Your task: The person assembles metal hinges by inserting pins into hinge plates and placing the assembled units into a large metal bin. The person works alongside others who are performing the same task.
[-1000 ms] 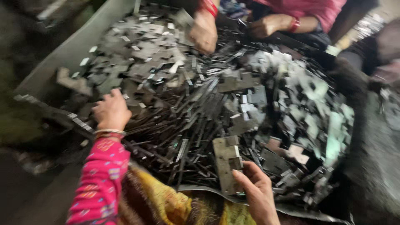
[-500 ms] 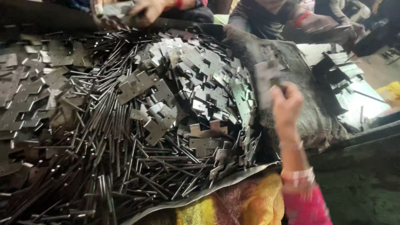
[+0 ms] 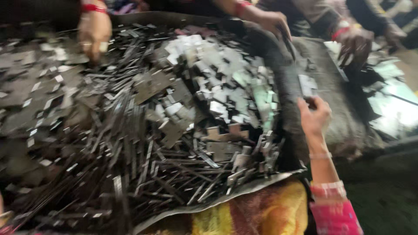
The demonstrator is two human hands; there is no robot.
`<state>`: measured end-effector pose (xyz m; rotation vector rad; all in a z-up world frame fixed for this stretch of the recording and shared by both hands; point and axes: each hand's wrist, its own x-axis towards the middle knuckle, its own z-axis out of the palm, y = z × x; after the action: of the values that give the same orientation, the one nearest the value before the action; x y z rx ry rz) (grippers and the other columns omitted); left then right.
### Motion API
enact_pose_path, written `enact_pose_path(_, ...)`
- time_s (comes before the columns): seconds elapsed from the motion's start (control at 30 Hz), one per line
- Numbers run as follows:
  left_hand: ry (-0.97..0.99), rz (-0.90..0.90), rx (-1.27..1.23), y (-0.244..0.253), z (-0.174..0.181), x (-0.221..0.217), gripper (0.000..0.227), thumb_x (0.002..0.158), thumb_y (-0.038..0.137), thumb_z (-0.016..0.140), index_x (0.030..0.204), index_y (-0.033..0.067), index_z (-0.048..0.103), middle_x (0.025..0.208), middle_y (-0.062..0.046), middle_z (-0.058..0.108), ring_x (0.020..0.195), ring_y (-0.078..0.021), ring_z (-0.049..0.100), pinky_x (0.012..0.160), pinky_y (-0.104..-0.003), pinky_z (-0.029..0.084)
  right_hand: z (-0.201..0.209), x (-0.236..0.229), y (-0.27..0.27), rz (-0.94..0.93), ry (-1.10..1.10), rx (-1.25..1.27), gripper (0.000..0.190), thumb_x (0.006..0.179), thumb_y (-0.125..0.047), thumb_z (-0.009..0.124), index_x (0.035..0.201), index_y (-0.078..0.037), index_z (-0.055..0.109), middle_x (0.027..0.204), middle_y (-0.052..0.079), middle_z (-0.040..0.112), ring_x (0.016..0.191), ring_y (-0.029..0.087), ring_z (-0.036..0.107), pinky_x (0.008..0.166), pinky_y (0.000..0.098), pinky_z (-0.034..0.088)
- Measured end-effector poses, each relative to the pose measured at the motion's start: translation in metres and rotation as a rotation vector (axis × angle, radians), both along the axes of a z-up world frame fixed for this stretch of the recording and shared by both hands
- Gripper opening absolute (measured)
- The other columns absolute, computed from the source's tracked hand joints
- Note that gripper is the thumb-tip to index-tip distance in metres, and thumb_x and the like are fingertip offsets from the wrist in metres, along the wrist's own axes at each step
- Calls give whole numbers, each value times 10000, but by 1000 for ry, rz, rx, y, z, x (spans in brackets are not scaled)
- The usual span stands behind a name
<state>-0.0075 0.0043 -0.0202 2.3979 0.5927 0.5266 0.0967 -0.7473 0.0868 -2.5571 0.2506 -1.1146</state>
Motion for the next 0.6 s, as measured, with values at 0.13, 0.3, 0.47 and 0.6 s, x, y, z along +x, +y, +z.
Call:
enact_pose_path(0.13, -169, -1, 163, 9, 24, -29, 147, 1105, 63, 578, 1148, 100, 714, 1120, -96, 712, 1033, -306, 647, 967, -399, 477, 20, -52, 89, 156, -11, 27, 200, 997, -176, 788, 1157, -66, 741, 1152, 135, 702, 1145, 308, 621, 861, 400, 531)
enact_pose_path(0.3, -601, 7, 425, -82, 73, -35, 138, 1075, 34, 587, 1150, 66, 698, 1139, -109, 697, 1061, -307, 639, 1027, -426, 463, 25, -108, 196, 389, -117, -173, 205, 978, -62, 767, 1172, -48, 702, 1189, 135, 687, 1088, 308, 607, 987, 396, 493)
enact_pose_path(0.47, -543, -449, 206, -155, 98, -40, 429, 852, 450, 738, 1059, 75, 718, 1007, -86, 722, 973, -273, 641, 855, -442, 478, -10, -154, 312, 754, -54, -119, 313, 782, -109, 811, 1081, -101, 721, 1134, 89, 697, 1096, 285, 657, 981, 397, 502)
enact_pose_path(0.6, -586, -495, 285, -161, 89, -50, 564, 872, 567, 641, 1090, 52, 719, 1087, -90, 752, 956, -284, 658, 821, -437, 487, -40, -174, 352, 855, 80, -161, 464, 698, -203, 834, 1131, -85, 720, 1175, 124, 689, 1077, 311, 644, 971, 440, 424)
